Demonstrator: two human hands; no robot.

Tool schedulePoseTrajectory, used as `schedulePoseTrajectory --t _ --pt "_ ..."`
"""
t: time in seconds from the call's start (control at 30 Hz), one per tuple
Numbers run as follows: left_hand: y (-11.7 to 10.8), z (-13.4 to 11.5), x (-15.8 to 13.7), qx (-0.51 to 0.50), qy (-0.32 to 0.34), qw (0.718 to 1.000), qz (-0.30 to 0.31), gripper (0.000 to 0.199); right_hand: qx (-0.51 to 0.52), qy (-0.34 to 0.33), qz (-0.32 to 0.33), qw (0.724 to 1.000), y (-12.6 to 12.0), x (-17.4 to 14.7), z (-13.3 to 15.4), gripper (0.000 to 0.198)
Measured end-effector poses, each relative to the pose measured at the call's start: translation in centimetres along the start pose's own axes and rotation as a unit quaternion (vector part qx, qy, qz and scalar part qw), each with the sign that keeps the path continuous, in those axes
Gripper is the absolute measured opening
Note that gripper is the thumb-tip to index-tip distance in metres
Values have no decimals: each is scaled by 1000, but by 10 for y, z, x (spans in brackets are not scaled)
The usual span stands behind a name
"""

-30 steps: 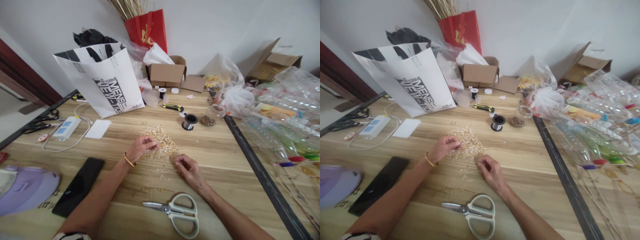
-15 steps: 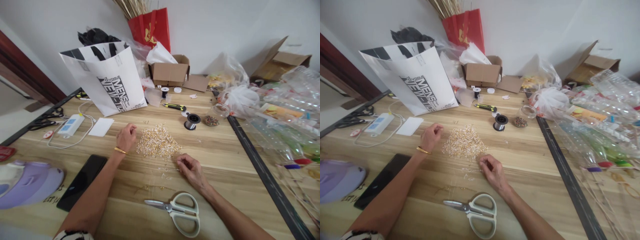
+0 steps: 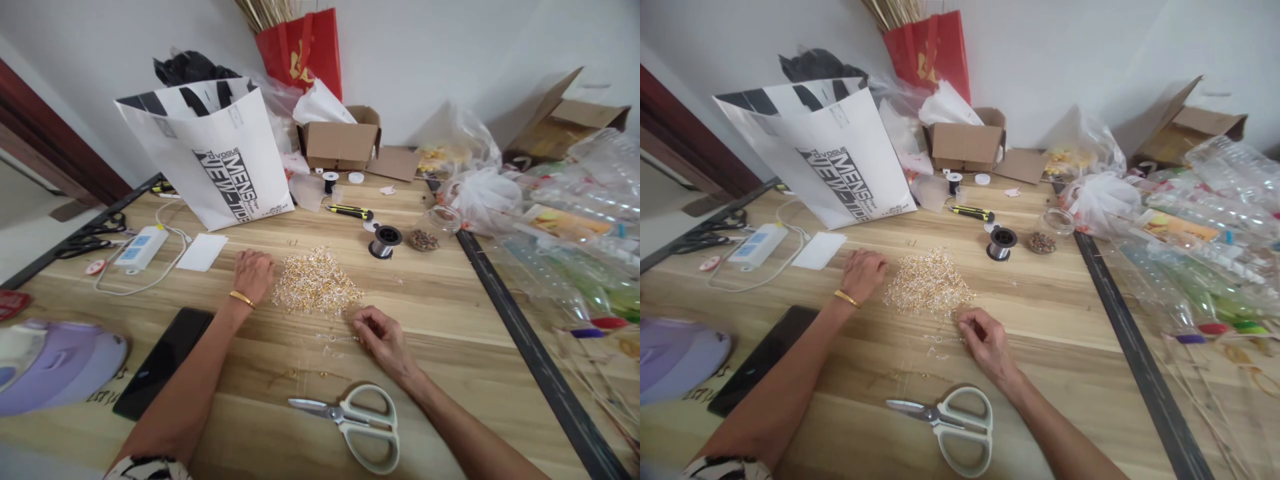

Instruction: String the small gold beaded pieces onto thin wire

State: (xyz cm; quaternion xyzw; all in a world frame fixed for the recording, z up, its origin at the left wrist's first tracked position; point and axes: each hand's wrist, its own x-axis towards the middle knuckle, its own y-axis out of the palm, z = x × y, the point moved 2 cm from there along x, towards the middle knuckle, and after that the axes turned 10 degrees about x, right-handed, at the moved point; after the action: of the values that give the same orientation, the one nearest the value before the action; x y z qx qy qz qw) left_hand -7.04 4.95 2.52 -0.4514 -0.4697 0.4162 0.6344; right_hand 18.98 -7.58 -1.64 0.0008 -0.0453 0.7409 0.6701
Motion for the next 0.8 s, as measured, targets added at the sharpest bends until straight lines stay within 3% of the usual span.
schedulePoseTrajectory --t 0.13,0.27,0.5,0.8 --pt "-6 -15 0 -166 51 985 19 15 -4 3 2 1000 0 0 1 19" --pt "-12 -33 -4 -274 158 947 49 9 -7 2 1 1000 0 0 0 19" --pt "-12 -60 -16 -238 260 933 72 7 -1 5 -1 1000 -1 0 -2 19" --pt "-10 -82 -30 -195 226 954 40 19 -7 -2 3 1000 0 1 -1 19"
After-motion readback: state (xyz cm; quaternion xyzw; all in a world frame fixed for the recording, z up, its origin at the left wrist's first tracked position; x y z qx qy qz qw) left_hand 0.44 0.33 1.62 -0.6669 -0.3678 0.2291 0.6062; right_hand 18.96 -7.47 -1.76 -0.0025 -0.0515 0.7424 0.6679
